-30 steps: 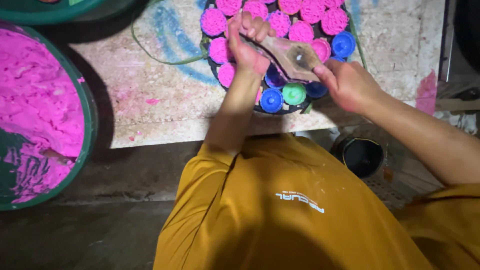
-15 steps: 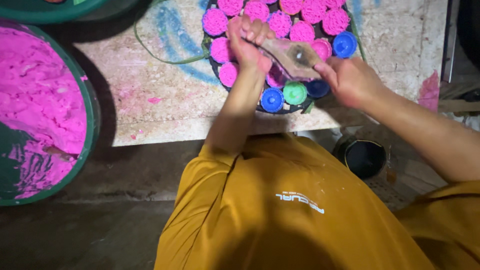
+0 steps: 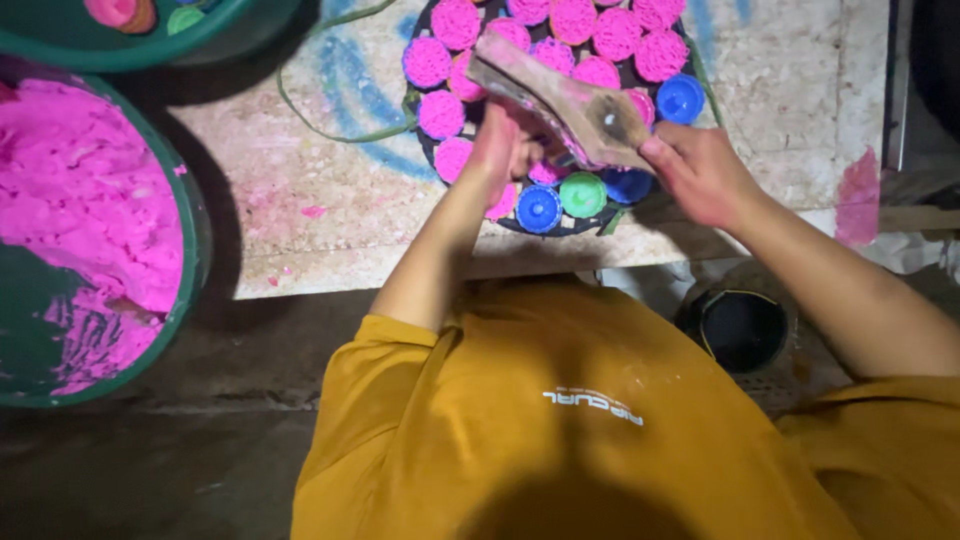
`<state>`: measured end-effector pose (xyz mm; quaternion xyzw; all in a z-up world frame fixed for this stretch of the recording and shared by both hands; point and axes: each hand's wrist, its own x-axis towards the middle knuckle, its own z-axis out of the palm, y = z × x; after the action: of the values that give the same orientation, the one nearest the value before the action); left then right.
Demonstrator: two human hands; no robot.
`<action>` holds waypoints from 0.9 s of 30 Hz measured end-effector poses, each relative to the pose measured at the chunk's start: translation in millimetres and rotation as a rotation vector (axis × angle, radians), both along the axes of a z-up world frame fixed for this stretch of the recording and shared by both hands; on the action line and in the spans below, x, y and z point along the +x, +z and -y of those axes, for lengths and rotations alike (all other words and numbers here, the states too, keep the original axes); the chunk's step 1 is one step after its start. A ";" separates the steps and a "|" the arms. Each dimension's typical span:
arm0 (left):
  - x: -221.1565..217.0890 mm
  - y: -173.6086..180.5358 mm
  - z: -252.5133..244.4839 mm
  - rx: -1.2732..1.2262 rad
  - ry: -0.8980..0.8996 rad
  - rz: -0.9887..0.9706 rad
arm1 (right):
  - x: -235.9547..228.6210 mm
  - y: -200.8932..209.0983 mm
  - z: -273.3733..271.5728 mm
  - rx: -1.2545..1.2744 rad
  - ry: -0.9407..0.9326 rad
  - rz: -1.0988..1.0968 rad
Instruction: The person scoops pink paste from a green bucket and fills small plastic cups arranged in a tray using a handheld metal scoop. The person repeatedly loads the scoop and deposits paste into each cup, working across the tray.
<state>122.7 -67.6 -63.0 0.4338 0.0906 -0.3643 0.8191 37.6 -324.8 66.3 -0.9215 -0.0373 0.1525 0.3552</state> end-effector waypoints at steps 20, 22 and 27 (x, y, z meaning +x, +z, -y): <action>-72.4 29.6 -17.0 1.237 -0.291 1.095 | -49.8 -25.0 0.5 0.506 -0.275 0.048; -71.6 39.1 -15.7 1.168 -0.106 1.240 | -55.6 -29.9 -0.8 0.580 -0.311 0.041; -67.4 43.0 -11.5 1.207 -0.060 1.416 | -70.3 -47.1 1.8 0.623 -0.419 0.041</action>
<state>55.3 -56.1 -20.0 0.9097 -0.2673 0.0730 0.3092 -32.7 -326.6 19.2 -0.7598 0.1006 0.0395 0.6411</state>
